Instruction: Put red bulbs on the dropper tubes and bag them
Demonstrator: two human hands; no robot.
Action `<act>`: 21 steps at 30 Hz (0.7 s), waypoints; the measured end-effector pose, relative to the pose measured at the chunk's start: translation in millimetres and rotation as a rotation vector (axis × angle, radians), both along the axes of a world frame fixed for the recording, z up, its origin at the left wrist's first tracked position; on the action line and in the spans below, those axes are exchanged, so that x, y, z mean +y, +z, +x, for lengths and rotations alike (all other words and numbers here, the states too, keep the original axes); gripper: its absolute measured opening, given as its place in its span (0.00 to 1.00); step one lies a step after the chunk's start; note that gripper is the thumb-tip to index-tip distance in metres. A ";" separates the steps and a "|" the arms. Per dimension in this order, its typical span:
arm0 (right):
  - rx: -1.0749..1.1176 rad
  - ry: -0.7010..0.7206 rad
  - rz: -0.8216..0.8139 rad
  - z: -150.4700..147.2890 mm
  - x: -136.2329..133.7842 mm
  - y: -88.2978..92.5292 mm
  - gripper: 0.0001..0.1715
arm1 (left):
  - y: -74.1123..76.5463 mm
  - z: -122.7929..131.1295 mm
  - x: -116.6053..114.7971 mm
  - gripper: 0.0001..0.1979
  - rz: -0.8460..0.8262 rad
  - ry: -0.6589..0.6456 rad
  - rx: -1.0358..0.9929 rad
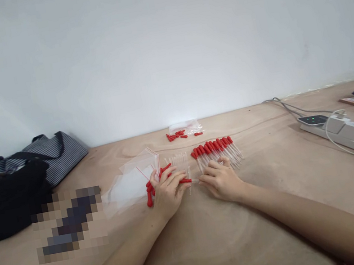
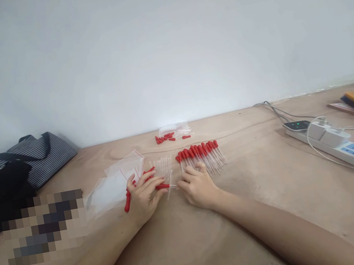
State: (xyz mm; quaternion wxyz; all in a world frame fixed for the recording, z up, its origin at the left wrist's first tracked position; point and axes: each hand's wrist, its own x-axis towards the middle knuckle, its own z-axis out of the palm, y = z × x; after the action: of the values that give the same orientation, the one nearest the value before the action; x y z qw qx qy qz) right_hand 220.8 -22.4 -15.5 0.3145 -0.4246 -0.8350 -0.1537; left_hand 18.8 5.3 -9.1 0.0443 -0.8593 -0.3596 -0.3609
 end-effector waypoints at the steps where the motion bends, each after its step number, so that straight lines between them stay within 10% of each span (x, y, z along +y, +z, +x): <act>1: 0.012 -0.043 -0.018 -1.3 1.7 0.0 0.11 | -0.8 -0.7 1.2 0.12 0.003 0.044 -0.005; 9: 0.097 -0.491 -0.325 -32.9 31.9 5.4 0.08 | -2.1 -3.6 2.2 0.05 0.003 0.256 0.066; 21: -0.021 -0.539 -0.518 -45.9 43.9 15.2 0.11 | 0.8 -18.4 10.5 0.09 0.020 0.155 0.292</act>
State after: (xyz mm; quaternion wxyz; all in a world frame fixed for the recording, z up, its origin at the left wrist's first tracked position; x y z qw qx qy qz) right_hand 175.0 21.5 -0.3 0.1364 -0.6929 -0.7078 -0.0189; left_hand 0.3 15.8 -8.3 0.1321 -0.8719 -0.4109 -0.2314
